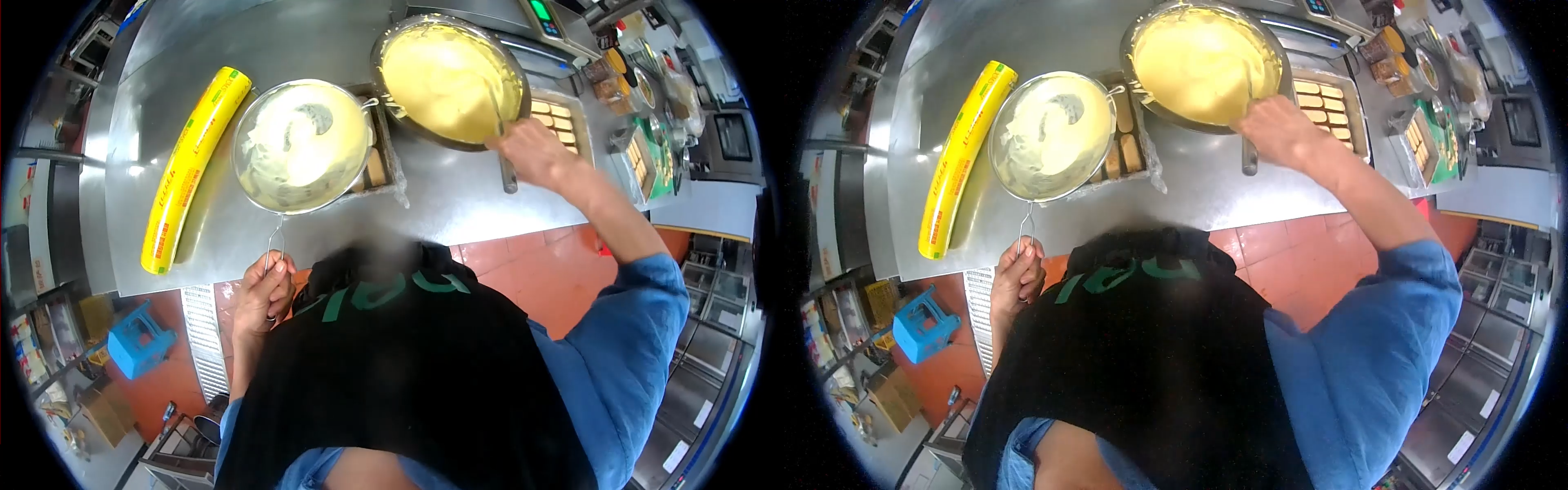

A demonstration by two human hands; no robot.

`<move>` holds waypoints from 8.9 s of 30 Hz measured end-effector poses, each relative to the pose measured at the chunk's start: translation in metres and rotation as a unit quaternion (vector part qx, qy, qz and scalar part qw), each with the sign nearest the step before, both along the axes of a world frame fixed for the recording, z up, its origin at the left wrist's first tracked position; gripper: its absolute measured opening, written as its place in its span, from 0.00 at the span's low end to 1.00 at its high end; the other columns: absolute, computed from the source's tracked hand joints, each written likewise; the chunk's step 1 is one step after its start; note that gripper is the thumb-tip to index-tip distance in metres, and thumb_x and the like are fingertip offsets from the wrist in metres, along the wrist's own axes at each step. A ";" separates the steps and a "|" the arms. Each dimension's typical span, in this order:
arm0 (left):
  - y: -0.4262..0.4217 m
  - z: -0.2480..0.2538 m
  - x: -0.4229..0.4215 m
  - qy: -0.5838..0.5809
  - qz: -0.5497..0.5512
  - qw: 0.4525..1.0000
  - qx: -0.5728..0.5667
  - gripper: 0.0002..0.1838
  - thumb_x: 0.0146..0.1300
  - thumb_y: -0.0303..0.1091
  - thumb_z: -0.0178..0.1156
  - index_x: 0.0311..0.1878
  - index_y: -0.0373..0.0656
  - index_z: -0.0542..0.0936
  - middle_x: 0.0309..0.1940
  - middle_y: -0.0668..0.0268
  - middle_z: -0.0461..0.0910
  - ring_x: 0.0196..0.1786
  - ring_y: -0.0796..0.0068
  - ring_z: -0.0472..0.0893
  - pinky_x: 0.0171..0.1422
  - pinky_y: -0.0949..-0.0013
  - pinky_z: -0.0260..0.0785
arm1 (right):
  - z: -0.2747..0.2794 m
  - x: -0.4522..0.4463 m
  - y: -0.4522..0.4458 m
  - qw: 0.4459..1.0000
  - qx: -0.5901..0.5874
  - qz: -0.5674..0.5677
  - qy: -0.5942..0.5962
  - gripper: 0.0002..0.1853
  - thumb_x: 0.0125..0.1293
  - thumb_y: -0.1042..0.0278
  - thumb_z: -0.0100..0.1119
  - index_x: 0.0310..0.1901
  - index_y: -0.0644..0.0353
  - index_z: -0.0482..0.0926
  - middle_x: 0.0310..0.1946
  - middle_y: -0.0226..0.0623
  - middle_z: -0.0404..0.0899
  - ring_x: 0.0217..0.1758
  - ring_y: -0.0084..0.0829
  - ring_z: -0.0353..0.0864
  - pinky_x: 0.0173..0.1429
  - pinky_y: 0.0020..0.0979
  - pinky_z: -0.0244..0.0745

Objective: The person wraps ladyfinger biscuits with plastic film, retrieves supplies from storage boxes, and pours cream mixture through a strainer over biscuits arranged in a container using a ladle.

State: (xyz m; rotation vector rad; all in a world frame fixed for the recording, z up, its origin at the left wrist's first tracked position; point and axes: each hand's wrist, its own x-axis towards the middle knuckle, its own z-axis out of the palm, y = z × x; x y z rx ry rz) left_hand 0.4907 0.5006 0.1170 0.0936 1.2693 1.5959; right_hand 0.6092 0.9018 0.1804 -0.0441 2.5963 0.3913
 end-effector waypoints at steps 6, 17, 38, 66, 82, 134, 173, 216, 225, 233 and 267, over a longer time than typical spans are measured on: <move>0.001 -0.007 -0.002 -0.006 0.024 1.000 -0.006 0.12 0.70 0.37 0.47 0.35 0.39 0.70 0.12 0.76 0.56 0.09 0.87 0.52 0.09 0.80 0.46 | 0.019 -0.010 0.010 0.793 -0.388 -0.378 0.278 0.14 0.58 0.59 0.57 0.38 0.61 0.80 0.27 0.39 0.80 0.27 0.29 0.81 0.32 0.26 0.74; -0.002 -0.008 -0.008 0.002 -0.018 1.000 -0.020 0.12 0.70 0.41 0.47 0.37 0.42 0.69 0.12 0.77 0.55 0.08 0.87 0.52 0.09 0.80 0.46 | -0.015 -0.063 0.024 0.943 -0.166 -0.054 0.283 0.09 0.52 0.73 0.58 0.37 0.53 0.79 0.28 0.36 0.81 0.34 0.42 0.81 0.40 0.37 0.75; 0.004 -0.001 -0.001 0.015 0.013 0.998 -0.057 0.11 0.70 0.39 0.47 0.35 0.41 0.70 0.11 0.78 0.54 0.08 0.88 0.50 0.09 0.80 0.44 | -0.003 -0.026 0.048 0.968 0.023 0.212 0.136 0.10 0.54 0.73 0.53 0.39 0.57 0.77 0.39 0.47 0.77 0.39 0.37 0.81 0.39 0.34 0.78; -0.006 0.002 -0.018 0.006 -0.016 0.998 -0.067 0.13 0.70 0.40 0.48 0.34 0.41 0.71 0.11 0.78 0.53 0.08 0.88 0.50 0.10 0.80 0.42 | -0.009 -0.041 0.004 0.989 -0.109 0.018 0.098 0.12 0.50 0.77 0.59 0.39 0.57 0.76 0.33 0.44 0.79 0.33 0.40 0.81 0.39 0.35 0.75; -0.014 0.000 -0.032 -0.001 -0.037 0.996 -0.075 0.12 0.70 0.38 0.48 0.36 0.40 0.71 0.12 0.76 0.56 0.09 0.87 0.52 0.11 0.80 0.44 | -0.024 -0.062 0.057 0.900 -0.259 0.030 0.348 0.08 0.58 0.74 0.57 0.40 0.55 0.81 0.29 0.42 0.82 0.31 0.36 0.84 0.38 0.31 0.79; -0.016 0.002 -0.031 0.012 -0.005 0.997 -0.076 0.11 0.70 0.35 0.48 0.34 0.38 0.70 0.11 0.77 0.54 0.09 0.88 0.50 0.10 0.79 0.40 | -0.017 -0.025 -0.033 0.868 -0.361 -0.062 0.335 0.10 0.44 0.80 0.60 0.30 0.55 0.78 0.25 0.37 0.81 0.30 0.42 0.80 0.40 0.36 0.76; -0.020 -0.012 -0.043 0.001 -0.010 0.998 -0.058 0.10 0.70 0.36 0.48 0.36 0.39 0.71 0.12 0.76 0.55 0.09 0.88 0.51 0.10 0.79 0.41 | -0.024 -0.004 0.007 0.679 -0.465 -0.446 0.352 0.09 0.62 0.68 0.56 0.41 0.57 0.83 0.32 0.28 0.81 0.23 0.21 0.79 0.28 0.21 0.74; -0.014 -0.016 -0.036 0.005 -0.013 0.999 -0.043 0.11 0.70 0.36 0.47 0.35 0.40 0.71 0.12 0.77 0.54 0.10 0.87 0.50 0.10 0.80 0.43 | -0.183 -0.058 -0.105 0.814 -0.289 -0.344 0.367 0.11 0.63 0.59 0.51 0.33 0.57 0.79 0.23 0.47 0.79 0.29 0.51 0.78 0.37 0.47 0.73; -0.011 -0.019 -0.046 -0.006 -0.042 0.998 -0.046 0.10 0.70 0.36 0.47 0.35 0.40 0.70 0.12 0.77 0.54 0.09 0.88 0.51 0.11 0.80 0.43 | -0.201 -0.055 -0.106 0.813 -0.243 -0.407 0.337 0.14 0.64 0.58 0.50 0.35 0.60 0.77 0.23 0.53 0.79 0.31 0.55 0.79 0.40 0.48 0.74; -0.005 -0.016 -0.047 -0.009 -0.068 0.996 -0.061 0.10 0.70 0.37 0.48 0.35 0.41 0.70 0.12 0.77 0.54 0.10 0.87 0.51 0.12 0.80 0.42 | -0.181 -0.023 -0.105 0.777 -0.282 -0.423 0.371 0.17 0.63 0.54 0.55 0.29 0.61 0.77 0.17 0.45 0.77 0.20 0.43 0.77 0.30 0.39 0.72; 0.008 -0.030 -0.027 0.004 -0.096 0.992 -0.083 0.12 0.69 0.40 0.49 0.34 0.42 0.71 0.13 0.77 0.53 0.12 0.86 0.53 0.16 0.79 0.45 | -0.014 0.010 -0.014 0.478 -0.516 -0.513 0.492 0.18 0.63 0.57 0.50 0.42 0.66 0.79 0.24 0.45 0.80 0.24 0.32 0.83 0.27 0.25 0.77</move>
